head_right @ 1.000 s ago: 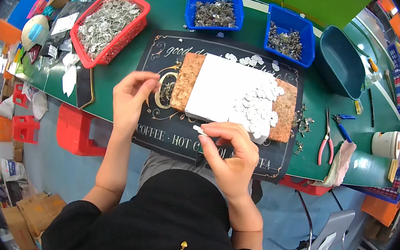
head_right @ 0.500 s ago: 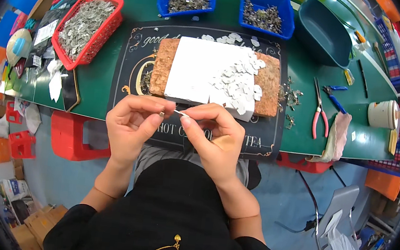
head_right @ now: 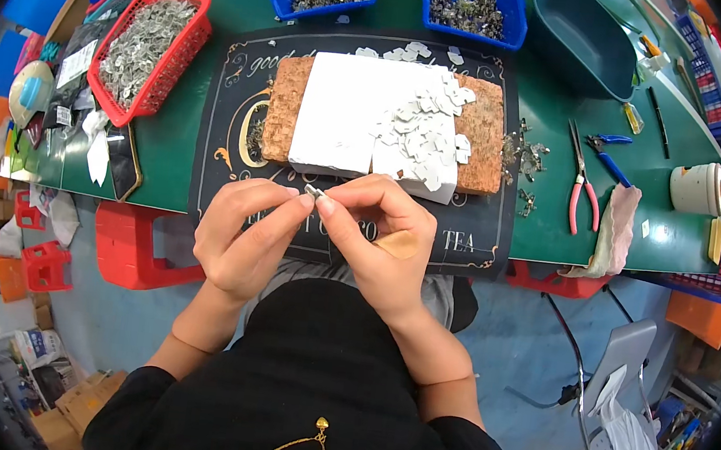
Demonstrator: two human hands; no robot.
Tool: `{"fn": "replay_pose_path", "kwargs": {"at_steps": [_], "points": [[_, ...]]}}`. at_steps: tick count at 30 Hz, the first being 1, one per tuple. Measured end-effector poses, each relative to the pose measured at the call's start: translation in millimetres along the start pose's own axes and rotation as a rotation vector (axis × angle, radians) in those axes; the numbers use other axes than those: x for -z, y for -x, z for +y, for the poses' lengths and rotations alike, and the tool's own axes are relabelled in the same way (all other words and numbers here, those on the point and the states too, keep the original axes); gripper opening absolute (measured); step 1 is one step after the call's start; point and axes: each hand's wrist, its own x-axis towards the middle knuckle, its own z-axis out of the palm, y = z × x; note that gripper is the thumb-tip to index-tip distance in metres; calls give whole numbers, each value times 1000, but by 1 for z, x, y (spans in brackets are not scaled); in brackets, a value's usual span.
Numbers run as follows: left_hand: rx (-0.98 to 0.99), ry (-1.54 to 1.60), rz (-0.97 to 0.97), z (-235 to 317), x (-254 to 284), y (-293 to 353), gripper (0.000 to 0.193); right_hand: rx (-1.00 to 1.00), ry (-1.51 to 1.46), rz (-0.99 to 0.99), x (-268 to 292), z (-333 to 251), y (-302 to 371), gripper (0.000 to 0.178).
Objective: Assembling small black components onto a white rectangular base on a factory workbench.
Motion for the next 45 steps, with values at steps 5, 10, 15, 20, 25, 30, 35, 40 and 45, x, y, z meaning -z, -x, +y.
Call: {"fn": "replay_pose_path", "kwargs": {"at_steps": [5,10,15,20,25,30,35,40,45], "points": [[83,96,-27,-4,-7,0,28,184,348,3,7,6,-7,6],[501,513,-44,-5,-6,1,24,447,570,-23,9,3,-8,10],[788,975,-74,-4,-7,2,14,536,652,-31,9,1,-8,11],[748,989,-54,-7,-11,10,14,553,688,-34,10,0,-2,11],[921,1209,-47,0,-11,11,17,411,595,-40,16,-4,2,10],[970,1152,-91,4,-8,10,23,250,496,17,16,-4,4,9],[474,182,-199,-1,-14,6,32,463,962,-17,20,-17,-7,10],[355,39,-141,-17,-33,6,31,444,957,-46,23,-9,-23,12],[314,46,-212,-23,-38,8,30,447,959,-62,24,-10,-27,14]]}}
